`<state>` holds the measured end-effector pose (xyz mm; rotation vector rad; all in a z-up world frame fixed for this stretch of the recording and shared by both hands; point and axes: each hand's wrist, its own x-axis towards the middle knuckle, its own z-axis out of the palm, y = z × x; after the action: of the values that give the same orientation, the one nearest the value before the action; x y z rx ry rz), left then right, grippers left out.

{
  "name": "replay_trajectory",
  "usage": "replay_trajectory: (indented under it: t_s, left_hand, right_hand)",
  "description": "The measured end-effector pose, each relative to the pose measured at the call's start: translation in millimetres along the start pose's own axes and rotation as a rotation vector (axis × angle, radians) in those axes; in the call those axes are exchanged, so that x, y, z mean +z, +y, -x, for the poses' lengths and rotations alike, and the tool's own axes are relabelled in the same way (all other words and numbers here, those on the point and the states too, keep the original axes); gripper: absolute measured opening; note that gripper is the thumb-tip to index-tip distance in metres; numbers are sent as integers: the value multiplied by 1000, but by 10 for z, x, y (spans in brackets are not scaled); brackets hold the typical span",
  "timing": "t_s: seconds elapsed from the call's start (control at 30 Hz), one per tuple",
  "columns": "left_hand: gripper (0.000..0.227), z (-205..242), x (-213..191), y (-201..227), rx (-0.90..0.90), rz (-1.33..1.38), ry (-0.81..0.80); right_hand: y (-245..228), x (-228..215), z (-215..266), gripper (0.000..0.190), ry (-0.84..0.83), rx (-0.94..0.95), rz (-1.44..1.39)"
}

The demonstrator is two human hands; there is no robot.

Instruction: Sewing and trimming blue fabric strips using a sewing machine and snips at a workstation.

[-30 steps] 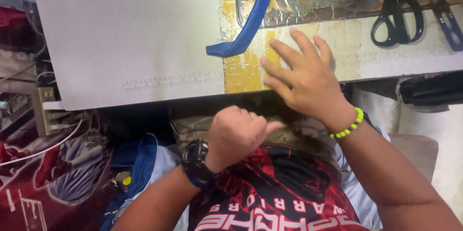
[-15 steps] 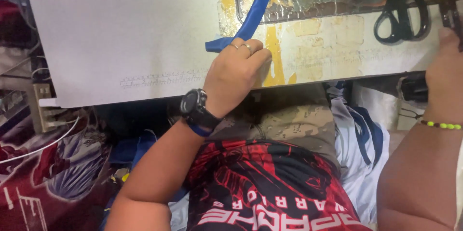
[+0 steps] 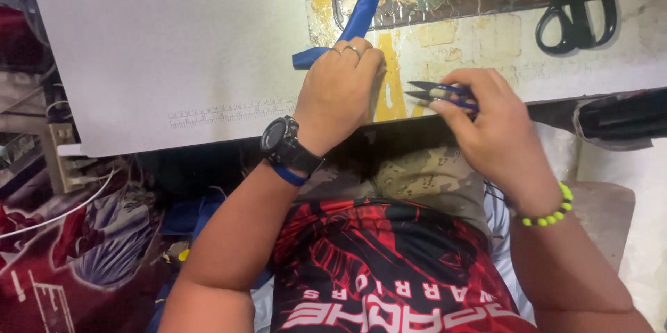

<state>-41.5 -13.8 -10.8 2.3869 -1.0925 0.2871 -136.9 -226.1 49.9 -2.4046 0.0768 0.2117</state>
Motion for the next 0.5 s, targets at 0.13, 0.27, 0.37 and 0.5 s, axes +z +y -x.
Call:
replay_trajectory:
  t_s: [0.13, 0.27, 0.37, 0.5]
  left_hand:
    - [26, 188, -169, 248, -81, 217, 223]
    - [25, 802, -259, 622, -125, 450, 53]
    - [24, 1181, -72, 597, -236, 552, -101]
    - [17, 1071, -353, 636, -225, 507, 10]
  right_hand:
    - [176, -129, -46, 32, -2, 91, 28]
    - [1302, -377, -62, 22, 516, -116, 184]
    - [1811, -462, -213, 15, 668, -107, 236]
    - [1767, -419, -263, 31, 814, -104, 392]
